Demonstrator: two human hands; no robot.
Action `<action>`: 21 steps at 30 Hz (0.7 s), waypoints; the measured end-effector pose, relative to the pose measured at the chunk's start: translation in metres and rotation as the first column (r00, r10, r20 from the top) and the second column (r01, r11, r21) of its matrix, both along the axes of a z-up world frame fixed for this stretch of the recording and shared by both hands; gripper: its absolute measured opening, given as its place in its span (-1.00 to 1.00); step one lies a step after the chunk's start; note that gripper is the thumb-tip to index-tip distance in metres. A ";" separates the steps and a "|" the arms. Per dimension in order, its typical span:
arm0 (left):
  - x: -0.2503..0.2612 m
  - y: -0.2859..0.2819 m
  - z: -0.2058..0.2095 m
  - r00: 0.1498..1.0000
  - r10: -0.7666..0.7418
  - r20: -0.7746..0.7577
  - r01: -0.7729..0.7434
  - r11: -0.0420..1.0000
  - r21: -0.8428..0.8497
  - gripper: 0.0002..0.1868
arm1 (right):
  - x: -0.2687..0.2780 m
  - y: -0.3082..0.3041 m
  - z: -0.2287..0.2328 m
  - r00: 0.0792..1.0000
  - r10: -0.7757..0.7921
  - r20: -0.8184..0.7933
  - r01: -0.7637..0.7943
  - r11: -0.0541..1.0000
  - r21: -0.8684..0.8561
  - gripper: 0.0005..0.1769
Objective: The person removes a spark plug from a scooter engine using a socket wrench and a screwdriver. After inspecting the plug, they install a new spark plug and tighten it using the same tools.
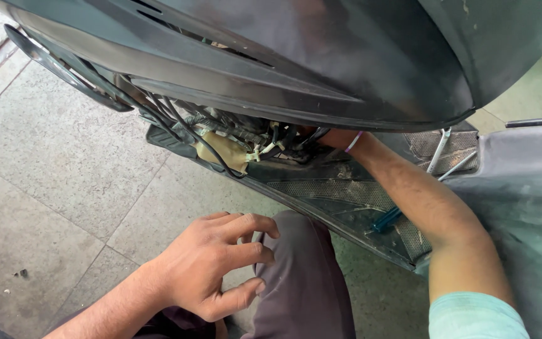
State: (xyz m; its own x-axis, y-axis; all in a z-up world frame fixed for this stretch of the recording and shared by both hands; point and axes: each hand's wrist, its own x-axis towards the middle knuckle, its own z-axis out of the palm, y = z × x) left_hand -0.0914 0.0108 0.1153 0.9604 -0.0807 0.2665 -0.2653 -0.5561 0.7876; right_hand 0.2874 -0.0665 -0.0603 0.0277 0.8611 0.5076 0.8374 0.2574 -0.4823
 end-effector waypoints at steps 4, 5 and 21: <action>0.003 -0.001 -0.002 1.000 -0.025 0.013 0.025 1.000 0.014 -0.70 | 0.000 0.006 -0.011 0.995 -0.071 0.073 0.067 0.996 0.061 -0.68; 0.003 -0.001 -0.002 1.000 -0.025 0.011 0.025 1.000 0.015 -0.70 | -0.003 0.006 -0.005 0.989 -0.066 0.130 0.059 0.996 0.062 -0.67; 0.000 -0.002 -0.001 1.000 -0.024 0.003 0.024 0.999 0.025 -0.70 | 0.002 0.006 -0.019 0.992 -0.059 0.111 0.063 0.997 -0.033 -0.68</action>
State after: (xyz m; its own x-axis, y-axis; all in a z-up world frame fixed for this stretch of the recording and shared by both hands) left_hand -0.0915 0.0090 0.1142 0.9573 -0.1106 0.2672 -0.2815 -0.5687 0.7729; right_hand 0.2898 -0.0600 -0.0791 0.0267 0.8777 0.4784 0.8995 0.1877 -0.3946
